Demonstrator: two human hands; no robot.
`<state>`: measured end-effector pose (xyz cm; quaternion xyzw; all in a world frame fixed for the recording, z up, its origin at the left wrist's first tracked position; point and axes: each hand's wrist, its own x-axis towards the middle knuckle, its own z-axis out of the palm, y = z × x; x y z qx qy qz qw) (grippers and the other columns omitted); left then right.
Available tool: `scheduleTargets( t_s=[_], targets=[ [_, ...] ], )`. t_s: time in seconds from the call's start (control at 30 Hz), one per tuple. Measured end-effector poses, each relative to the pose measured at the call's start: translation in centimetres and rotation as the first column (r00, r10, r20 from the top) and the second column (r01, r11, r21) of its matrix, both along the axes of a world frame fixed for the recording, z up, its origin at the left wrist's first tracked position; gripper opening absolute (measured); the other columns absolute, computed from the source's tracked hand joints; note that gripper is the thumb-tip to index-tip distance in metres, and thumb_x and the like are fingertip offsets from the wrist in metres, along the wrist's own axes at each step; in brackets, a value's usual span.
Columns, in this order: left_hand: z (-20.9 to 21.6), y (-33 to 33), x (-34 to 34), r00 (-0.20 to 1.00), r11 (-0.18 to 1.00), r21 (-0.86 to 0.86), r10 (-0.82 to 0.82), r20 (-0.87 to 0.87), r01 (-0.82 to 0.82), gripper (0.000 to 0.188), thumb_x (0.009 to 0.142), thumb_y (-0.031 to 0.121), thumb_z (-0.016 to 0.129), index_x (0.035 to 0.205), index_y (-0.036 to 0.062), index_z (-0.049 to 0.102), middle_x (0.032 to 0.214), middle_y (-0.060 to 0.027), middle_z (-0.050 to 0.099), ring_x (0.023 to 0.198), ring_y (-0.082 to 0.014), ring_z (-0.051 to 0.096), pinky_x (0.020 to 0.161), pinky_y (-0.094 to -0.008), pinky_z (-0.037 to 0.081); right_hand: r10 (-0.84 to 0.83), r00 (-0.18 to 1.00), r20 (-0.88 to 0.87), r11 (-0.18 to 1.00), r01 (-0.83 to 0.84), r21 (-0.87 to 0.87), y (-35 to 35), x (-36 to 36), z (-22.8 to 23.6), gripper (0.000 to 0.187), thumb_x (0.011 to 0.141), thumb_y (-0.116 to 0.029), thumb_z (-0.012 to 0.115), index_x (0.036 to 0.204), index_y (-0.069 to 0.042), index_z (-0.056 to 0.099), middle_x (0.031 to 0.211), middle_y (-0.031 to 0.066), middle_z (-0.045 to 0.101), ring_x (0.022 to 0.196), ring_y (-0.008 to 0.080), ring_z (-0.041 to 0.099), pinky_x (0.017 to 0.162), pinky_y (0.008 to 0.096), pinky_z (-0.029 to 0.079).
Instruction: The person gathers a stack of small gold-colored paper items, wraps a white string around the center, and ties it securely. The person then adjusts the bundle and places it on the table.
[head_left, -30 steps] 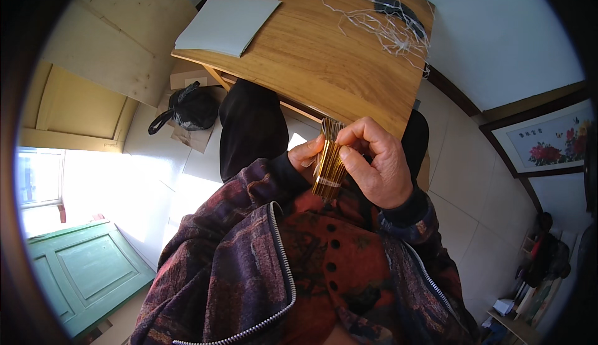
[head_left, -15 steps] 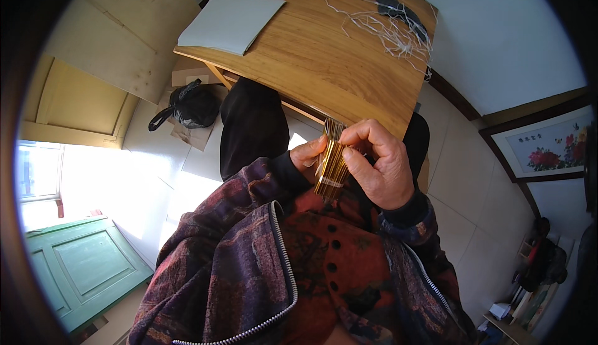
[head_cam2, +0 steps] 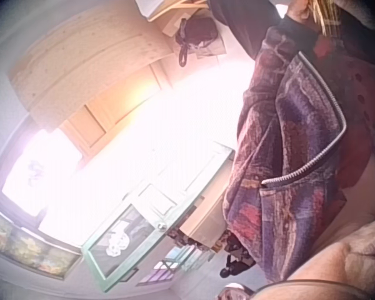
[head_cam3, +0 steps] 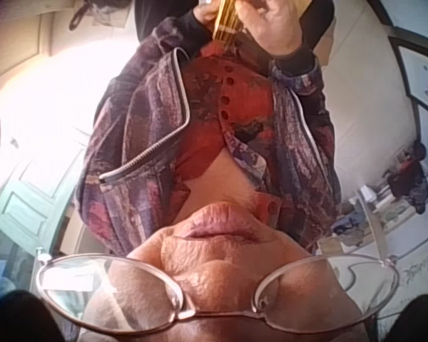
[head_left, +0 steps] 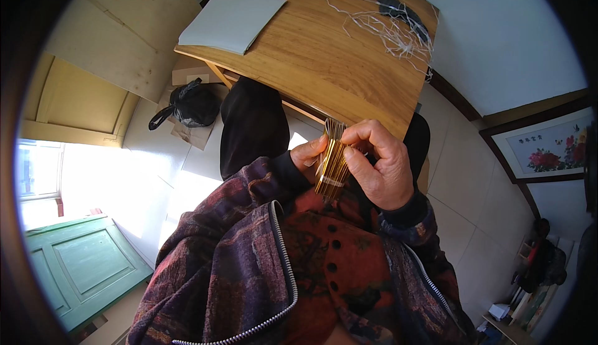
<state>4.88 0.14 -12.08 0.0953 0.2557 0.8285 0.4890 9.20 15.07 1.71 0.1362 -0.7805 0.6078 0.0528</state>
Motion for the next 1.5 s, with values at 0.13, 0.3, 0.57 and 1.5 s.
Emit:
scheduleTargets(
  t_s=[0.13, 0.3, 0.57, 1.5],
  targets=[
    [0.08, -0.14, 0.00, 0.999, 1.000, -0.010, 0.001, 0.036, -0.001, 0.065, 0.083, 0.058, 0.055, 0.120, 0.0053, 0.054, 0.104, -0.0104, 0.064, 0.092, -0.0209, 0.063, 0.080, -0.0353, 0.052, 0.003, 1.000, -0.011, 1.000, -0.003, -0.011, -0.03, -0.02, -0.02, 0.008, 0.082, 0.001, 0.056, 0.089, 0.000, 0.054, 0.077, 0.0057, 0.060, 0.065, 0.0100, 0.058, 0.062, 0.0245, 0.048],
    [0.40, -0.43, -0.28, 0.996, 0.998, 0.004, -0.062, 0.066, 0.062, 0.064, 0.083, 0.057, 0.056, 0.121, 0.0051, 0.053, 0.105, -0.0095, 0.064, 0.093, -0.0200, 0.063, 0.081, -0.0351, 0.052, 0.001, 1.000, -0.018, 1.000, -0.001, 0.000, 0.07, -0.01, -0.13, 0.008, 0.082, 0.001, 0.057, 0.089, 0.000, 0.054, 0.077, 0.0055, 0.060, 0.066, 0.0100, 0.058, 0.062, 0.0245, 0.048],
    [0.47, -0.40, -0.24, 0.995, 0.998, 0.019, -0.061, 0.080, 0.060, 0.064, 0.083, 0.056, 0.056, 0.121, 0.0049, 0.053, 0.106, -0.0089, 0.064, 0.095, -0.0195, 0.062, 0.082, -0.0344, 0.051, 0.035, 0.999, 0.035, 0.999, -0.034, -0.029, 0.21, 0.13, -0.16, 0.009, 0.084, -0.001, 0.056, 0.092, 0.000, 0.054, 0.087, 0.0033, 0.056, 0.073, 0.0058, 0.052, 0.066, 0.0204, 0.043],
    [0.14, -0.10, -0.16, 0.998, 1.000, -0.001, -0.011, 0.068, 0.011, 0.063, 0.084, 0.055, 0.056, 0.120, 0.0041, 0.054, 0.103, -0.0090, 0.064, 0.092, -0.0191, 0.063, 0.081, -0.0342, 0.052, -0.008, 1.000, 0.012, 1.000, 0.008, 0.018, -0.03, -0.10, -0.14, 0.010, 0.080, 0.000, 0.057, 0.090, 0.000, 0.058, 0.079, 0.0060, 0.059, 0.064, 0.0108, 0.056, 0.060, 0.0245, 0.047]
  ],
)
